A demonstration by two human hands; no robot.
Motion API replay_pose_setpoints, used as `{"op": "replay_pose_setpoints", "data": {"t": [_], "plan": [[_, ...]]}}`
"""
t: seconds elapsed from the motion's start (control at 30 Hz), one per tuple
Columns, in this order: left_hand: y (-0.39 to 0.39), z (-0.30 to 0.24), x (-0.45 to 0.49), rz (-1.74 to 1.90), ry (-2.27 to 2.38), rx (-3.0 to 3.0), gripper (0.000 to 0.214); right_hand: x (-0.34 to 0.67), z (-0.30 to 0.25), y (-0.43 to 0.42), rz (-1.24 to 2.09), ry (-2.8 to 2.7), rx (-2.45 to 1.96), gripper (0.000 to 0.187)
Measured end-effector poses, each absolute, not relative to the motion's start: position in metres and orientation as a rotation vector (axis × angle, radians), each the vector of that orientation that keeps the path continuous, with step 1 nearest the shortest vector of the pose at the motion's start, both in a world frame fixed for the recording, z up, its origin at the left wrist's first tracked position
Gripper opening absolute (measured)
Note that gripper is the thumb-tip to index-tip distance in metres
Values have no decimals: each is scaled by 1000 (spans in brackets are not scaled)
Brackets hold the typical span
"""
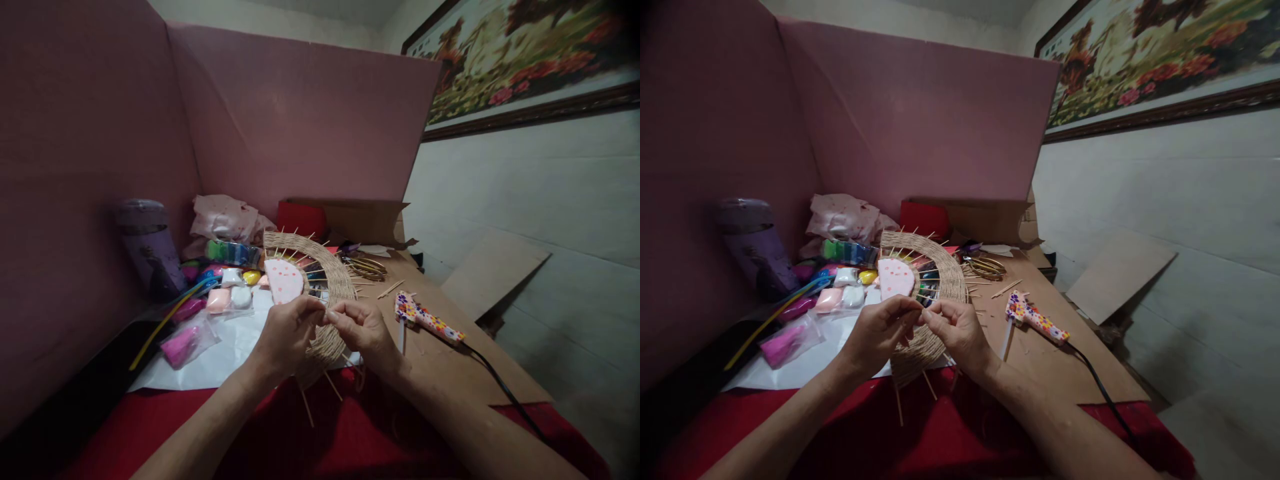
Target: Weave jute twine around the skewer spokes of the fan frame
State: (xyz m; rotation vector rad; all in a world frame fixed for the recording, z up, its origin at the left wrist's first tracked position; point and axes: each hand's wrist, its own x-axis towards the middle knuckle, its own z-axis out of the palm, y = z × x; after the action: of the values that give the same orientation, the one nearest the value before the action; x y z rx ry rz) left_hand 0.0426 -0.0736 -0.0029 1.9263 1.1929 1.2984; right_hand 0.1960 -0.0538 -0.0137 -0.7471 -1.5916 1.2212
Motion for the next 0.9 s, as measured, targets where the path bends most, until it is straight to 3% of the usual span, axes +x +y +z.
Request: {"op": "replay_pose_setpoints", "data": {"t": [0.37,0.9], "plan": [[-78,2,42,1288,1148,2005,13,195,-11,-54,1373,-1569,-698,24],[-70,-4,38,1534,1458,2101,10,192,-14,-56,1233,-1605,-723,20]]}}
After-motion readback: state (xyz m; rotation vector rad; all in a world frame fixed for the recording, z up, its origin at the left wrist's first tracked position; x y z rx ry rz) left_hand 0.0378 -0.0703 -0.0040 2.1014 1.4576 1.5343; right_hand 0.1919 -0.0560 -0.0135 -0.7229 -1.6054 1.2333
